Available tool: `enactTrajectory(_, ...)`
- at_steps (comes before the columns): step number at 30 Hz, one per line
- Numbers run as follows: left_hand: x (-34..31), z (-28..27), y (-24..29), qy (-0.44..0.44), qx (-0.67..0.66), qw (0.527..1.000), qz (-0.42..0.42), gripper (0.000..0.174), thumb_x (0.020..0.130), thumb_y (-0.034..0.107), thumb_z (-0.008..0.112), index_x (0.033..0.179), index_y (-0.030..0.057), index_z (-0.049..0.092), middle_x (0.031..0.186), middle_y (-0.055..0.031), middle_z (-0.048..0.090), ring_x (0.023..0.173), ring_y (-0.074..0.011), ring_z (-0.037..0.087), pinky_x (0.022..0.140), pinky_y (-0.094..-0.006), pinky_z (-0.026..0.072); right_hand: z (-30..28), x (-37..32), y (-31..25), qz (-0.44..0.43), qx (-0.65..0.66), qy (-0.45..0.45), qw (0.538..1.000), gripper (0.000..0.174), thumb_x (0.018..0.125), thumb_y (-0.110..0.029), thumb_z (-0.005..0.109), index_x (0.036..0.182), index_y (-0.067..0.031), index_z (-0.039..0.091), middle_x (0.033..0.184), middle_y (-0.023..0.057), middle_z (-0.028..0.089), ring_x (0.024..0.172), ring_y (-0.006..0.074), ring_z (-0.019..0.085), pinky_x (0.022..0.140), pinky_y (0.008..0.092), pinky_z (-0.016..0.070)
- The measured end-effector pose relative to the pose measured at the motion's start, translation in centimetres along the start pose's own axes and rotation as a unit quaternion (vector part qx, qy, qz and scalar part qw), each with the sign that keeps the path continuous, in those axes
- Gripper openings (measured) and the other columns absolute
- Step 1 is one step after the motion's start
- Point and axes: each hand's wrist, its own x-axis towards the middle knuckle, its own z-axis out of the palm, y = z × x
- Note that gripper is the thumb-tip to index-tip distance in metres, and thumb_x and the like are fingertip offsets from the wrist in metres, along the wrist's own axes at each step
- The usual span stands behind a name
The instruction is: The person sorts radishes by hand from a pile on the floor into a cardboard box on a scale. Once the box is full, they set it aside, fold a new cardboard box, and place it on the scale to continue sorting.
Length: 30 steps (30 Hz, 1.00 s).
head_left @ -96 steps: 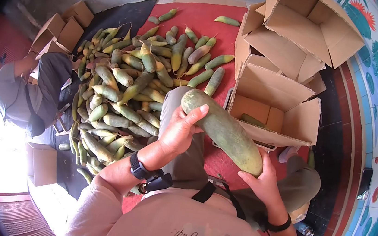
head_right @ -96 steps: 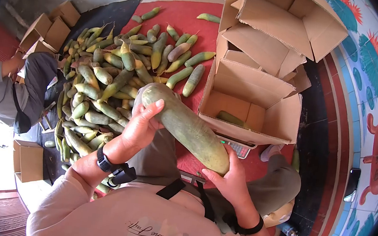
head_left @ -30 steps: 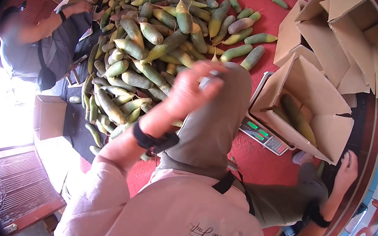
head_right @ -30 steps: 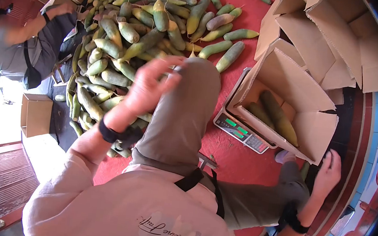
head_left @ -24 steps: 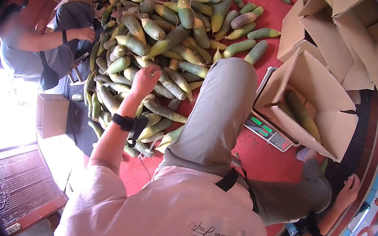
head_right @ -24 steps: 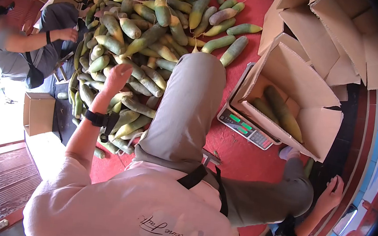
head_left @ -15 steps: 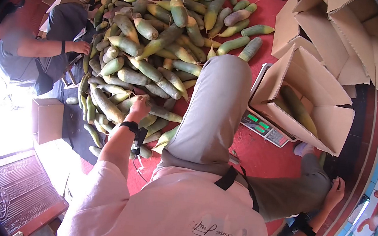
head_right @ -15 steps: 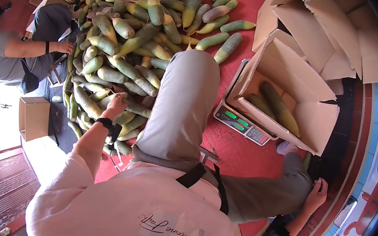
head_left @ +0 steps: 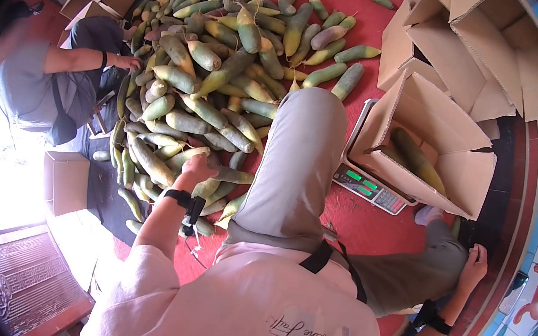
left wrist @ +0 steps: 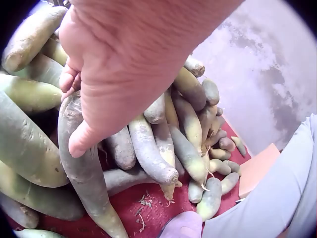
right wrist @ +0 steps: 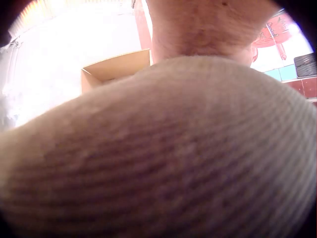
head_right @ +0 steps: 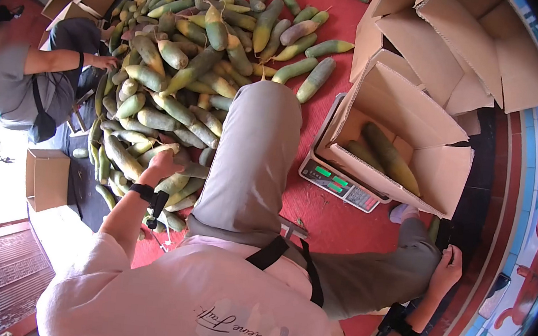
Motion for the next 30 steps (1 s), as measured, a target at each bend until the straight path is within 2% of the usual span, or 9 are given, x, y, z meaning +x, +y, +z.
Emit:
enactTrajectory(3,-1.7,-3.0,1.2,0.097,-0.050,0.994,0.003,0.055,0.066,0.043,0.070,0.100,0.0026,0.056,0.101,-0.0174,0.062,0.098,-0.0325,0.059,0.084,-0.0400,0.0464,0.0,-0.1,-0.1,-0.009,0.001,0.009,1.000,0.016,0.088,-0.010,0.052,0.095,0.0010,0.059,0.078,0.0121,0.061,0.071,0.0193,0.061,0.068,0.0296,0.0475)
enactTrajectory(5,-2.2,-4.7,0.7,0.187,-0.108,0.976,0.024,0.052,0.064,0.042,0.073,0.094,0.0022,0.059,0.084,-0.0189,0.063,0.081,-0.0332,0.061,0.072,-0.0403,0.0473,-0.1,-0.1,0.0,-0.007,0.009,0.007,1.000,0.015,0.087,-0.010,0.052,0.095,0.0010,0.059,0.078,0.0125,0.061,0.072,0.0198,0.061,0.069,0.0298,0.0474)
enactTrajectory(7,-4.8,-9.4,2.3,0.202,-0.136,0.970,0.003,0.047,0.066,0.040,0.072,0.087,-0.0004,0.059,0.077,-0.0192,0.061,0.073,-0.0336,0.060,0.067,-0.0392,0.0467,-0.2,-0.2,-0.1,-0.004,0.017,0.005,1.000,0.015,0.087,-0.010,0.052,0.095,0.0010,0.059,0.079,0.0129,0.061,0.072,0.0203,0.061,0.069,0.0300,0.0474)
enactTrajectory(10,-7.9,-13.8,3.2,0.352,-0.172,0.916,0.082,0.042,0.067,0.036,0.072,0.082,-0.0012,0.058,0.072,-0.0203,0.059,0.067,-0.0338,0.059,0.063,-0.0410,0.0467,-0.3,-0.4,-1.3,-0.058,0.002,0.017,0.998,0.016,0.088,-0.010,0.051,0.096,0.0014,0.059,0.081,0.0129,0.061,0.072,0.0186,0.060,0.068,0.0298,0.0470)
enactTrajectory(15,-12.8,-19.4,5.6,0.412,-0.396,0.805,0.160,0.034,0.074,0.026,0.073,0.083,-0.0013,0.055,0.065,-0.0036,0.055,0.059,-0.0094,0.048,0.055,-0.0240,0.0405,-0.6,-0.3,-5.9,-0.049,0.088,-0.014,0.995,0.017,0.086,-0.007,0.053,0.099,0.0019,0.059,0.089,0.0141,0.062,0.082,0.0234,0.060,0.077,0.0313,0.0459)
enactTrajectory(19,-16.2,-21.6,9.7,0.325,-0.532,0.741,0.249,0.023,0.083,0.024,0.064,0.091,0.0031,0.057,0.077,0.0008,0.058,0.064,-0.0054,0.050,0.059,-0.0200,0.0403,-2.2,-0.2,-13.8,-0.123,0.102,0.027,0.987,0.022,0.085,-0.004,0.053,0.106,0.0011,0.057,0.096,0.0133,0.061,0.086,0.0232,0.059,0.080,0.0314,0.0452)
enactTrajectory(23,-17.1,-21.0,13.6,0.205,-0.570,0.732,0.312,0.027,0.084,0.025,0.060,0.097,0.0019,0.055,0.085,-0.0069,0.064,0.067,-0.0094,0.055,0.061,-0.0229,0.0440,-3.3,-1.0,-20.3,-0.215,0.110,0.059,0.969,0.038,0.077,-0.001,0.060,0.115,-0.0020,0.054,0.107,0.0138,0.055,0.095,0.0257,0.057,0.082,0.0324,0.0450)
enactTrajectory(27,-17.8,-19.4,17.9,0.099,-0.531,0.749,0.384,0.025,0.084,0.022,0.065,0.096,0.0015,0.056,0.080,-0.0023,0.058,0.073,-0.0081,0.054,0.064,-0.0225,0.0444,-2.8,-2.3,-23.5,-0.357,0.029,-0.017,0.934,0.065,0.060,-0.014,0.076,0.120,-0.0063,0.052,0.119,0.0146,0.052,0.107,0.0318,0.050,0.094,0.0429,0.0368)
enactTrajectory(30,-18.0,-18.2,20.1,-0.040,-0.543,0.747,0.382,0.029,0.083,0.025,0.066,0.094,0.0001,0.056,0.081,-0.0027,0.057,0.075,-0.0079,0.052,0.067,-0.0234,0.0425,-1.3,-3.2,-23.2,-0.363,0.037,-0.135,0.921,0.068,0.057,-0.019,0.078,0.118,-0.0062,0.052,0.111,0.0133,0.055,0.104,0.0332,0.050,0.089,0.0437,0.0387)
